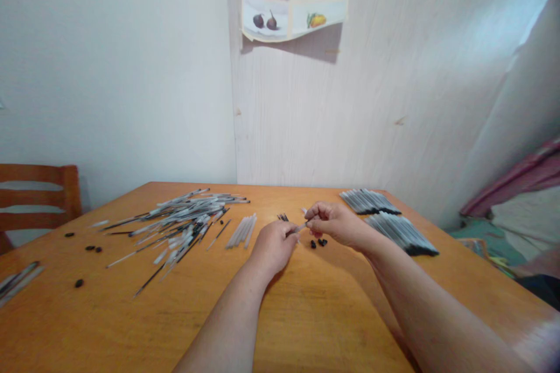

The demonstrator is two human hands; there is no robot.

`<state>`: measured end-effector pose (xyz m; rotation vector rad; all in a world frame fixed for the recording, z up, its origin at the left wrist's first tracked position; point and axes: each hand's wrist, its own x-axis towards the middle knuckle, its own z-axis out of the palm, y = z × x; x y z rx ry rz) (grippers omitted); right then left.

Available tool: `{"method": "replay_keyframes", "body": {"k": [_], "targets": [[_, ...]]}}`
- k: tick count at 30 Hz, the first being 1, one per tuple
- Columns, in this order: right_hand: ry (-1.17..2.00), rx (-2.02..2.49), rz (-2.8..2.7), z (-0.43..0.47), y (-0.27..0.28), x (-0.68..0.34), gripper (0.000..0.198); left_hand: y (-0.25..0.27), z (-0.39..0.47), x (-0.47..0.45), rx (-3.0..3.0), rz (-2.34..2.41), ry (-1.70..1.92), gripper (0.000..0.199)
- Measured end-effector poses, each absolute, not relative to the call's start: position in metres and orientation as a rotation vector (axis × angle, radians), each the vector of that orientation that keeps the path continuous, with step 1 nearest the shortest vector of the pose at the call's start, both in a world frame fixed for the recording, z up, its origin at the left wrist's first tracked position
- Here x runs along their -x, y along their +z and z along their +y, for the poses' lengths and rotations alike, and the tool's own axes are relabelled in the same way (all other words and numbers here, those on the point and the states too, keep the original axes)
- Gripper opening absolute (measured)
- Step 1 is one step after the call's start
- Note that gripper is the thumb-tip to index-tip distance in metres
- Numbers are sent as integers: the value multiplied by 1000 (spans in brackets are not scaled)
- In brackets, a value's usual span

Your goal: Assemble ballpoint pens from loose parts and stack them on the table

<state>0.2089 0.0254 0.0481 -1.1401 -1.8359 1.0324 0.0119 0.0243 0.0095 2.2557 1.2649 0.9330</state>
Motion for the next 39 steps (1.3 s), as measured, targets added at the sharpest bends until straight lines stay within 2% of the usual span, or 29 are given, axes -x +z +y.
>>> {"method": "replay_keyframes", "body": {"k": [6, 12, 17, 21, 23, 26, 31, 37, 39], "targets": [[1224, 1078, -1699, 24, 51, -209, 18, 12, 22, -12, -2215, 1211, 939, 22], [1198, 1083, -1758, 24, 50, -210, 16, 12, 20, -13, -2163, 1175, 933, 26], [1030, 1188, -1863, 25, 45, -207, 24, 12, 20, -13, -2169, 1199, 935, 24], [619, 1303, -1995, 27, 42, -202, 36, 12, 20, -13, -2174, 1207, 930, 23], [517, 1288, -2048, 28, 41, -201, 43, 13, 20, -14, -2162, 1202, 927, 23], [575, 1236, -2032, 29, 41, -202, 46, 15, 19, -14, -2127, 1195, 933, 23], [768, 1204, -1973, 27, 41, -204, 34, 14, 19, -13, -2110, 1208, 932, 24], [477, 1260, -2031, 27, 39, -199, 45, 10, 20, -14, -2137, 1194, 953, 24], [486, 1254, -2018, 29, 39, -199, 47, 10, 21, -14, -2117, 1187, 950, 24]]}}
